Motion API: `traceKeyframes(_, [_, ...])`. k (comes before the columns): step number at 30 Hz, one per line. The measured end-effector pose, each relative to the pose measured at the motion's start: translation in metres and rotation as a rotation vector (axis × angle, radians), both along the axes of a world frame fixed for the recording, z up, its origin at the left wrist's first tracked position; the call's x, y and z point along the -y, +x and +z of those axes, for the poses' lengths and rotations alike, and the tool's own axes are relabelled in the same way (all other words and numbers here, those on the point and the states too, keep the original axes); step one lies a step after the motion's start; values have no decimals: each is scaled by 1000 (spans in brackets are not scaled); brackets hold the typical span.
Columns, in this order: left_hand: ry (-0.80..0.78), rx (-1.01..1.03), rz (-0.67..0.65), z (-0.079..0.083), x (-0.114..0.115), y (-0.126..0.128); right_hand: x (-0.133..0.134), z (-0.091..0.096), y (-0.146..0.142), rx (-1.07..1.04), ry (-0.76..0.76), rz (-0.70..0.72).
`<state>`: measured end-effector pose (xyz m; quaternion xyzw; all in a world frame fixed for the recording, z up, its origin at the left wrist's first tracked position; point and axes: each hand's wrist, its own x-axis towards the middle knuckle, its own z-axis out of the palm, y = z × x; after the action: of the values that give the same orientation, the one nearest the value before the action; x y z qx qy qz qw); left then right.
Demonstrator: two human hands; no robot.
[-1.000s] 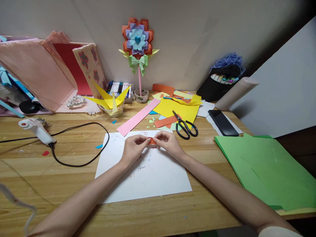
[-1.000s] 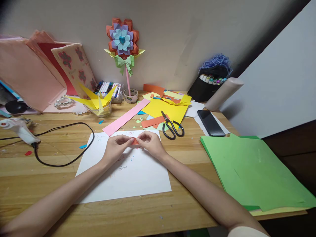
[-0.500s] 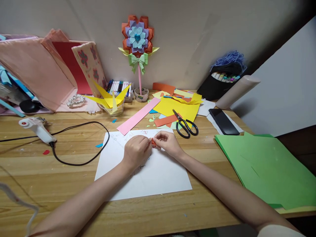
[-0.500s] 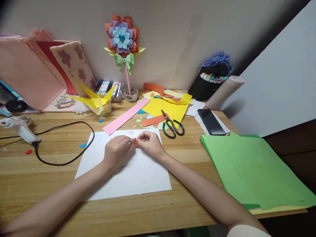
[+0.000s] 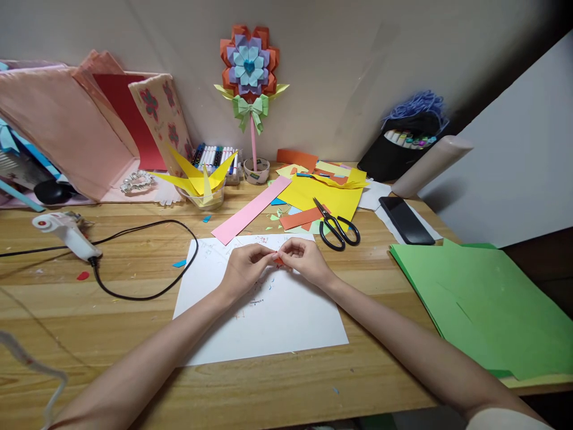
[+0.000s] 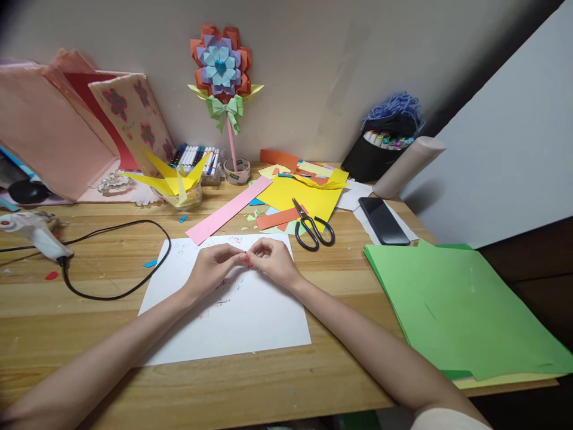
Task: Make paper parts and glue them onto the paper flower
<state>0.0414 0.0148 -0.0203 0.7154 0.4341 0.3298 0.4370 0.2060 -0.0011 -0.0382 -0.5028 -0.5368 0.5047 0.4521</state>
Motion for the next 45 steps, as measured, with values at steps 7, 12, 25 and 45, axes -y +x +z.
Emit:
traceKeyframes(7, [-151, 96, 19, -6, -5, -1, 1, 1, 1, 25, 8, 23])
traceKeyframes(12, [-154, 83, 22, -7, -6, -1, 1, 2, 1, 36, 15, 36])
traceKeyframes(25, [-291, 48, -44, 3, -12, -2, -1, 3, 2, 64, 35, 84])
traceKeyframes(45, [-269, -42, -98, 7, -6, 1, -3, 9, 5, 81, 1, 169])
